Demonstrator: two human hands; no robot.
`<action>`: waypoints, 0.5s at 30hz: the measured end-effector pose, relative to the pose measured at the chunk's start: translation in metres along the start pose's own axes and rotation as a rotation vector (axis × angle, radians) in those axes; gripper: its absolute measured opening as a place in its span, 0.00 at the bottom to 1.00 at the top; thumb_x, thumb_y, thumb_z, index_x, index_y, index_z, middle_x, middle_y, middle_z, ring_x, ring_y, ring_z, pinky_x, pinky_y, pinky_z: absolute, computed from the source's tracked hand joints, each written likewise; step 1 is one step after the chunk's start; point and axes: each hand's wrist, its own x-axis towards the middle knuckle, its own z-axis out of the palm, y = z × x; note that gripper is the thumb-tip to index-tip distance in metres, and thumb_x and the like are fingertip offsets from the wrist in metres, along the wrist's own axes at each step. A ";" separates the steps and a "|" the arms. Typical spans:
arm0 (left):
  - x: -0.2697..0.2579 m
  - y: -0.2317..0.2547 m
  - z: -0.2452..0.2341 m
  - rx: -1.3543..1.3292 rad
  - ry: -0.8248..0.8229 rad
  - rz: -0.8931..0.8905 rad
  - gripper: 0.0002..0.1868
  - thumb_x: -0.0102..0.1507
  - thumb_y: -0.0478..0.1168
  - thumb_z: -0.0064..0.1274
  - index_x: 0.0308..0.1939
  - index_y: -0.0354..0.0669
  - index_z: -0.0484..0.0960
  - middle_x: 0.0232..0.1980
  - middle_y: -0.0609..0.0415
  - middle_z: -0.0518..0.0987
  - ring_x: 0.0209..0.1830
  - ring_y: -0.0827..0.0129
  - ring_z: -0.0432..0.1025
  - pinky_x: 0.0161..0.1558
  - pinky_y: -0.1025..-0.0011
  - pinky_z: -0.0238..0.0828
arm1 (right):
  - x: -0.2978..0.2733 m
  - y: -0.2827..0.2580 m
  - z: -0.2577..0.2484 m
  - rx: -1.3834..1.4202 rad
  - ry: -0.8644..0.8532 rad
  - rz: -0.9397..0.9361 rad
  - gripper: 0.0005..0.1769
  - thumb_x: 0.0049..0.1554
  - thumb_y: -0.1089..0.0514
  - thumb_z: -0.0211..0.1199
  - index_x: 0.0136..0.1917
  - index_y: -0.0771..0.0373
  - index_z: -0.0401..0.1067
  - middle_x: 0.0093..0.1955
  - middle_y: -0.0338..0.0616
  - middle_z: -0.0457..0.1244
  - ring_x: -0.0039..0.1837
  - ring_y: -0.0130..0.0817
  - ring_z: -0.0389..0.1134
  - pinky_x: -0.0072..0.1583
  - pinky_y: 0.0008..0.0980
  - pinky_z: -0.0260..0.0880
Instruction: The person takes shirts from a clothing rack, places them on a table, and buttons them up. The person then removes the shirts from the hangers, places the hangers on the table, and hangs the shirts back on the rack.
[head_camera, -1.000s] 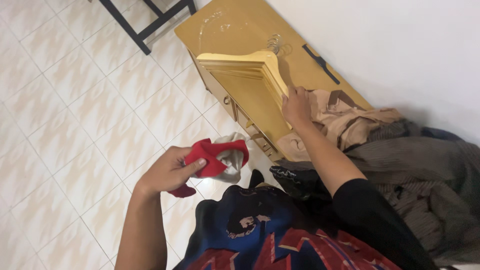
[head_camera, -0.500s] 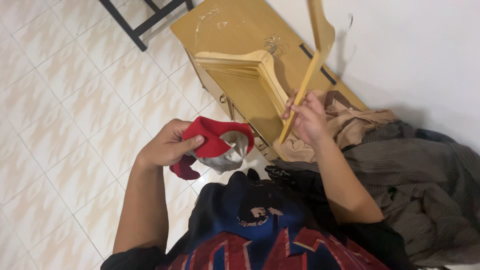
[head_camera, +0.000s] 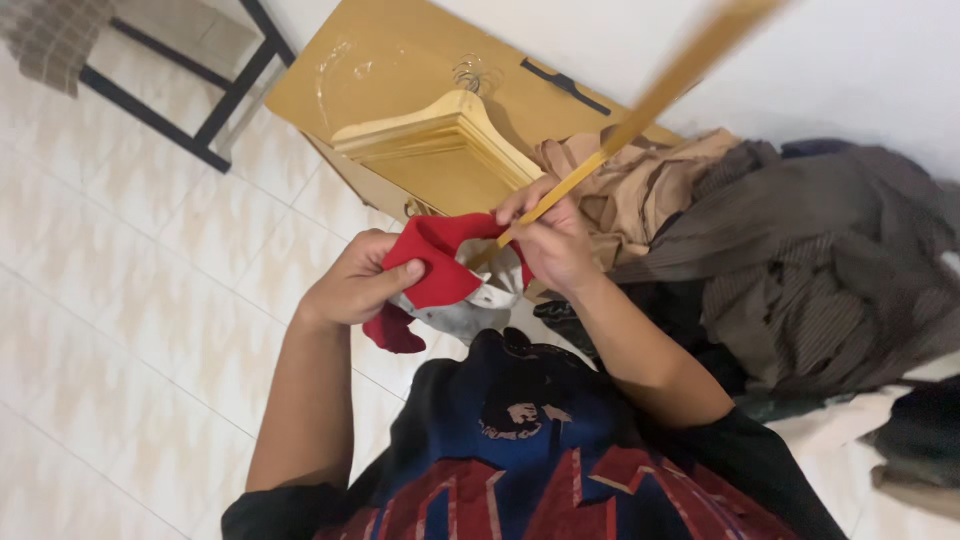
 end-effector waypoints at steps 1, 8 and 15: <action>-0.003 0.001 -0.002 -0.003 -0.006 -0.008 0.15 0.72 0.41 0.51 0.55 0.30 0.82 0.48 0.55 0.85 0.47 0.77 0.75 0.51 0.72 0.74 | -0.006 0.012 0.001 -0.045 -0.008 0.017 0.19 0.53 0.80 0.56 0.51 0.60 0.63 0.50 0.45 0.63 0.59 0.38 0.67 0.65 0.38 0.65; -0.041 -0.038 -0.025 -0.139 -0.019 -0.037 0.16 0.72 0.42 0.55 0.54 0.29 0.83 0.47 0.56 0.84 0.46 0.77 0.74 0.50 0.72 0.73 | -0.067 0.048 -0.019 -0.023 0.106 0.212 0.14 0.50 0.79 0.60 0.43 0.64 0.69 0.52 0.49 0.69 0.57 0.39 0.70 0.59 0.37 0.71; -0.076 -0.054 -0.036 -0.212 -0.112 -0.116 0.19 0.71 0.45 0.54 0.54 0.29 0.83 0.48 0.55 0.85 0.47 0.75 0.76 0.53 0.70 0.73 | -0.140 0.046 0.000 -0.332 0.350 0.130 0.12 0.51 0.80 0.60 0.44 0.69 0.74 0.47 0.50 0.69 0.52 0.40 0.69 0.54 0.36 0.70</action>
